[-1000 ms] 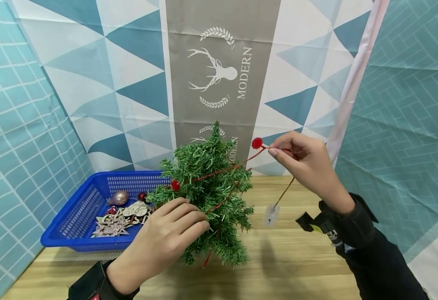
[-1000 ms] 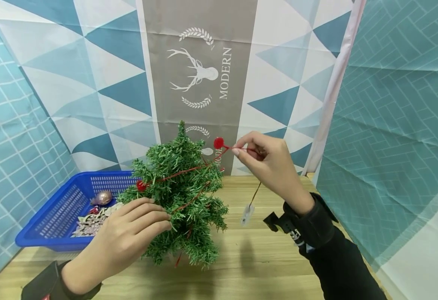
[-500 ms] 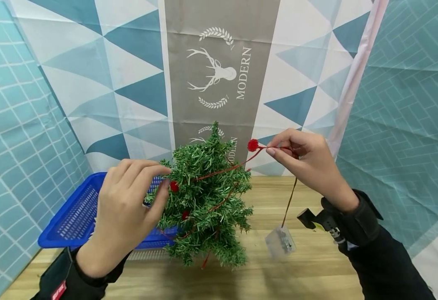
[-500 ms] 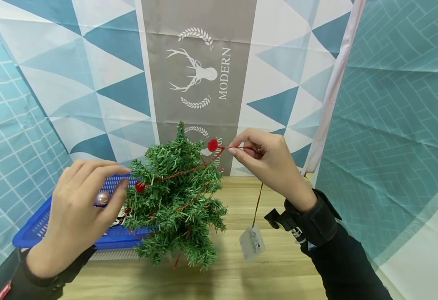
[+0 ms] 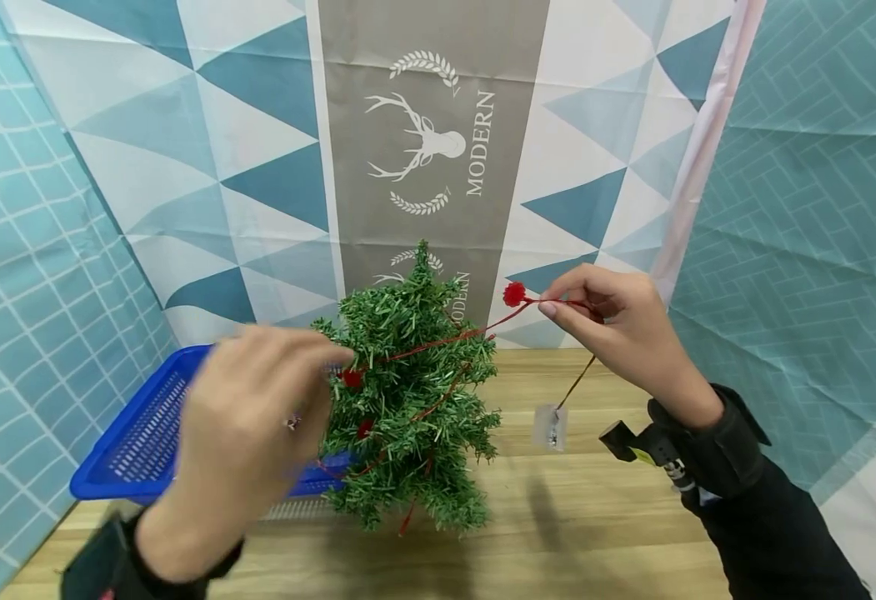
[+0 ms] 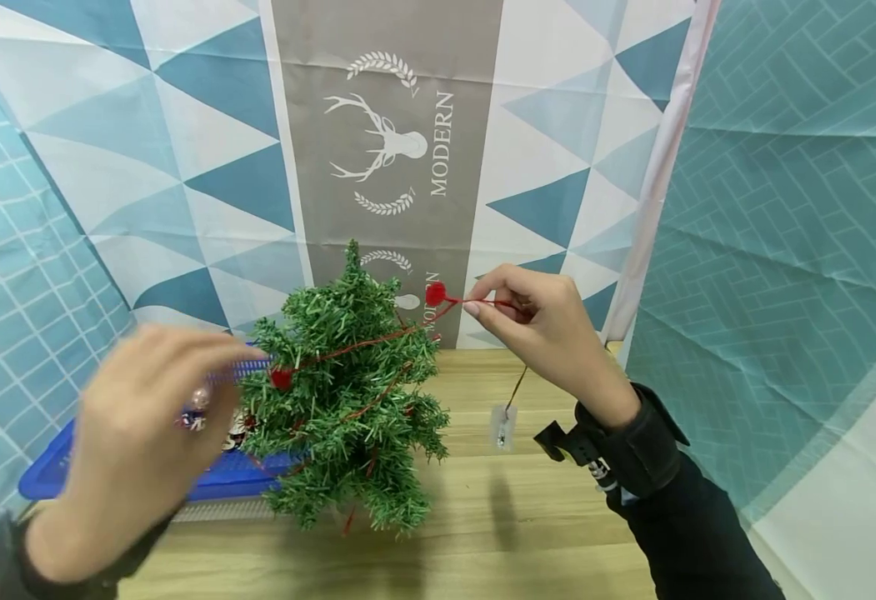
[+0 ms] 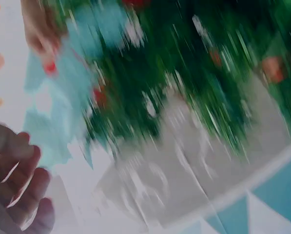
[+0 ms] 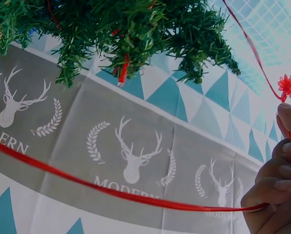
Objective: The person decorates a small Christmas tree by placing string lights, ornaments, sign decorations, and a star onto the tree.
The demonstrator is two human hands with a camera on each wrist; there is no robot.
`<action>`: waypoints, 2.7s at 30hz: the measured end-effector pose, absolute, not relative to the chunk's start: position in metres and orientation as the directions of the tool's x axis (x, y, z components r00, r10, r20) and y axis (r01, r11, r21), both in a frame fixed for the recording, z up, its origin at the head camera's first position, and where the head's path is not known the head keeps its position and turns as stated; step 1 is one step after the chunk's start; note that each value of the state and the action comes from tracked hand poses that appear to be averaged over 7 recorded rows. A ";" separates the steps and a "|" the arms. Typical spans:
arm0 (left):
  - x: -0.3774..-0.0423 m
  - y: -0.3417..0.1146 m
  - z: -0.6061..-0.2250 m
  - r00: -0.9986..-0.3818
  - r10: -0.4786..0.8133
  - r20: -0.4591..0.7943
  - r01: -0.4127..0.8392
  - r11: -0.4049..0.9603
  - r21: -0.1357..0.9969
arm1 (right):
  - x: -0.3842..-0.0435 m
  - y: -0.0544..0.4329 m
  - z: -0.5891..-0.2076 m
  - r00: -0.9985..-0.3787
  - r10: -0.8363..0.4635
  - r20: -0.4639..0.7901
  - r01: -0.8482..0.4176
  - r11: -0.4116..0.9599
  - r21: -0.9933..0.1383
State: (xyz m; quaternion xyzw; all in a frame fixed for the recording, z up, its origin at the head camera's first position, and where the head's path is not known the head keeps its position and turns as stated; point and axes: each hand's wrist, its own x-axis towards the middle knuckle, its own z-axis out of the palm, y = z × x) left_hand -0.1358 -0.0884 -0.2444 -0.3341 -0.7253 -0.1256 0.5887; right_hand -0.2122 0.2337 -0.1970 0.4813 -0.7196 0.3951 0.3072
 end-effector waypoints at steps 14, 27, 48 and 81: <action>-0.107 -0.018 -0.280 -0.193 0.733 0.653 0.584 0.620 -0.523 | -0.213 0.242 -0.202 -0.424 -0.435 0.794 -0.904 0.262 -0.339; -0.095 -0.023 -0.282 -0.297 0.744 0.599 0.646 0.618 -0.447 | -0.211 0.247 -0.207 -0.472 -0.427 0.771 -0.879 0.297 -0.374; -0.105 -0.019 -0.281 -0.428 0.681 0.594 0.595 0.707 -0.382 | -0.218 0.217 -0.176 -0.414 -0.463 0.784 -0.910 0.244 -0.336; -0.128 -0.085 -0.280 -0.203 0.699 0.686 0.940 0.334 -0.063 | -0.273 0.183 -0.204 -0.591 -0.652 0.474 -0.802 0.415 -0.430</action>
